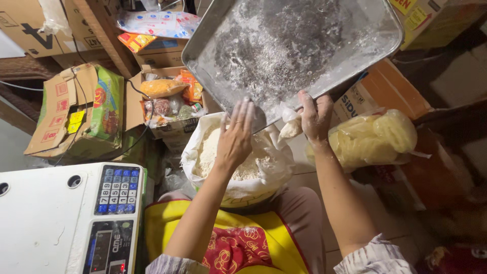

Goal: The person scoops flour from a large sack into small plastic bags, weighs each bag on a digital scale, and sets the filled bags aside. The person repeats this process multiple times.

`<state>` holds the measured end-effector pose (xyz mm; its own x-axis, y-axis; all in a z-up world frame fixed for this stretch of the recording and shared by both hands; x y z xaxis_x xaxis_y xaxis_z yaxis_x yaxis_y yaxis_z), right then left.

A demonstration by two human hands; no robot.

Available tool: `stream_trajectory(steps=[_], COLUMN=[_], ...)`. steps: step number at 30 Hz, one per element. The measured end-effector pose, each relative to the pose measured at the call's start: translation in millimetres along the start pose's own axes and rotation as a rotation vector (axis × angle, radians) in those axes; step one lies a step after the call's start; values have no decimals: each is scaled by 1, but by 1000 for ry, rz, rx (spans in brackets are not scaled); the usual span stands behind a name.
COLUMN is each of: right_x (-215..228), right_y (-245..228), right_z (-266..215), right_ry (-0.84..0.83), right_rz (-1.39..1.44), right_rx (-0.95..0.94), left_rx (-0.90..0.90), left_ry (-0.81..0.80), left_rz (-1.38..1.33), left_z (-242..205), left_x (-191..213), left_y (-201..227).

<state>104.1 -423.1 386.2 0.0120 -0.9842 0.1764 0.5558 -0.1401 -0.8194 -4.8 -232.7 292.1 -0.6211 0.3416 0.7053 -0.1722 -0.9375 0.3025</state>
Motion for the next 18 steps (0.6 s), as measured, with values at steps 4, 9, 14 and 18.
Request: stream_trajectory(steps=[4,9,14,18], right_x=[5,10,14,20], right_y=[17,40,53,61], right_z=[-3,-8,-13,-15], right_ry=[40,89,161,191], right_rz=[136,253,268,266], right_rx=[-53,-183,-179,-184], left_rx=[-63,17,-266,-166], left_ry=[-276,1,-311,-387], left_rz=[35,155,-5,76], left_z=[-9,-4,-3,-1], left_x=[-8,-14,-22,-21], left_y=[-11,-15,-13,-33])
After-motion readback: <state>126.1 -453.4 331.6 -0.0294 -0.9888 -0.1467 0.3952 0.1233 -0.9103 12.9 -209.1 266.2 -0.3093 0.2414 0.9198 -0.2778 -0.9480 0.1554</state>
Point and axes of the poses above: each hand's wrist, its own z-axis towards the middle knuckle, its own x-axis out of the back of the hand, y = z × x, the point moved 2 cm from there along z, towards the middle knuckle, and after that the axes turned 4 degrees about -z, right-handed, at the moved point
